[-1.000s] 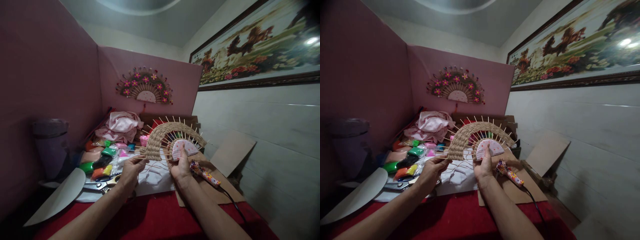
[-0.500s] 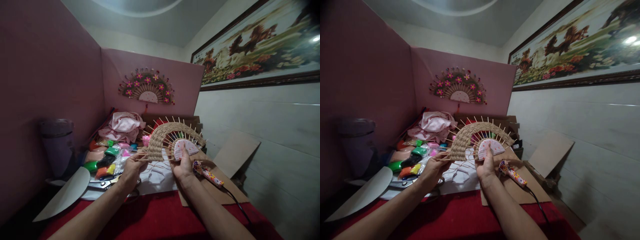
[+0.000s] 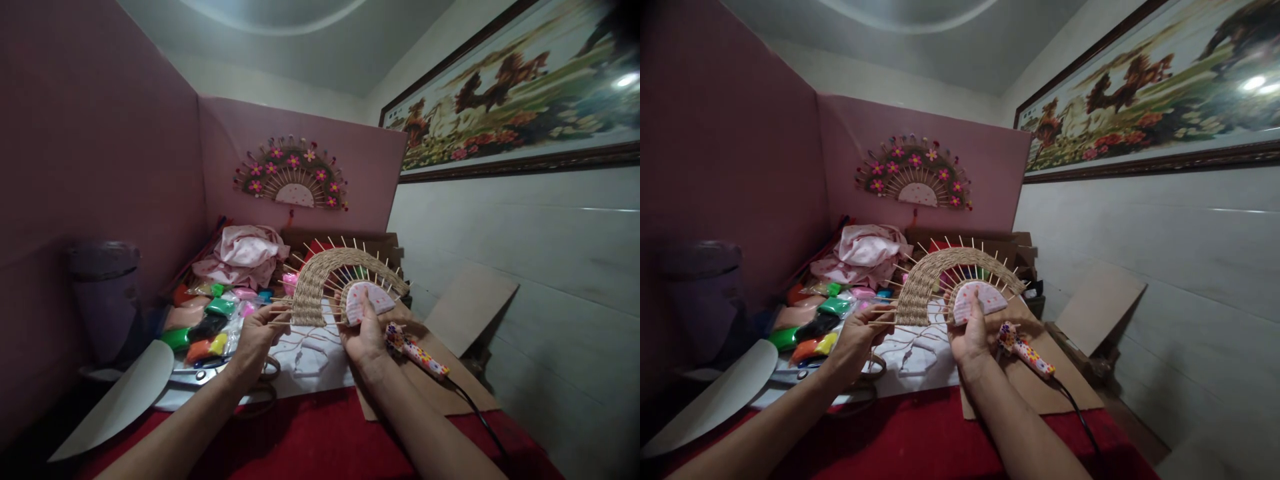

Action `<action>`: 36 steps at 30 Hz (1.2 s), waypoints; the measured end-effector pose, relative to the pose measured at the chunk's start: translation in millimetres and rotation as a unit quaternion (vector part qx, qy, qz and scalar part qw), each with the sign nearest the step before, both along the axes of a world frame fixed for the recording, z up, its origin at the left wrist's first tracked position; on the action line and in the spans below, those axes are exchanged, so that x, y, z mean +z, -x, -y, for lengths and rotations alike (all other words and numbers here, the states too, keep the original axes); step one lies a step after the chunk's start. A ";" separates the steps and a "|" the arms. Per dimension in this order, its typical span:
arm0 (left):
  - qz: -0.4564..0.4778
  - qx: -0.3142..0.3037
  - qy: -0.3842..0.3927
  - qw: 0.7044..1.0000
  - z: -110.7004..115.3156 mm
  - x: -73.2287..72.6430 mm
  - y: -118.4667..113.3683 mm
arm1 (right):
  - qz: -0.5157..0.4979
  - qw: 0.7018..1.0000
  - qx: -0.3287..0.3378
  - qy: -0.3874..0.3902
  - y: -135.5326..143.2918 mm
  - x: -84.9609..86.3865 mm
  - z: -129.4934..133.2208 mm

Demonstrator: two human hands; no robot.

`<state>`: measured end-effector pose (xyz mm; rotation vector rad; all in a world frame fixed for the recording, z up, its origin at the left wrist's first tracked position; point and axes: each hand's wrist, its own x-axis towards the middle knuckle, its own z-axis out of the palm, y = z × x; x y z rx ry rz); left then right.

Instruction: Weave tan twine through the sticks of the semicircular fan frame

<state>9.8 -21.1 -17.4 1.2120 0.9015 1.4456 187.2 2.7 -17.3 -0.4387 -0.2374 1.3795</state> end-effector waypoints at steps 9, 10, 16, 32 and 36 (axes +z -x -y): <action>-0.085 0.065 -0.107 0.988 -5.0 -3.9 6.1 | 0.010 1.000 0.013 -0.007 -1.0 2.1 1.1; -0.106 0.081 -0.128 0.983 -6.1 -5.0 7.5 | 0.009 1.000 0.012 -0.005 -1.3 1.7 0.9; -0.156 0.131 -0.178 0.963 -12.8 -7.1 14.1 | 0.011 1.000 0.021 0.000 -0.9 1.6 2.3; -0.416 0.278 -0.416 0.759 -21.9 -4.2 37.6 | 0.073 0.996 0.001 0.041 -0.6 4.9 5.5; -0.429 0.288 -0.427 0.742 -20.0 -0.9 37.6 | 0.079 0.995 0.003 0.055 -2.6 7.3 5.2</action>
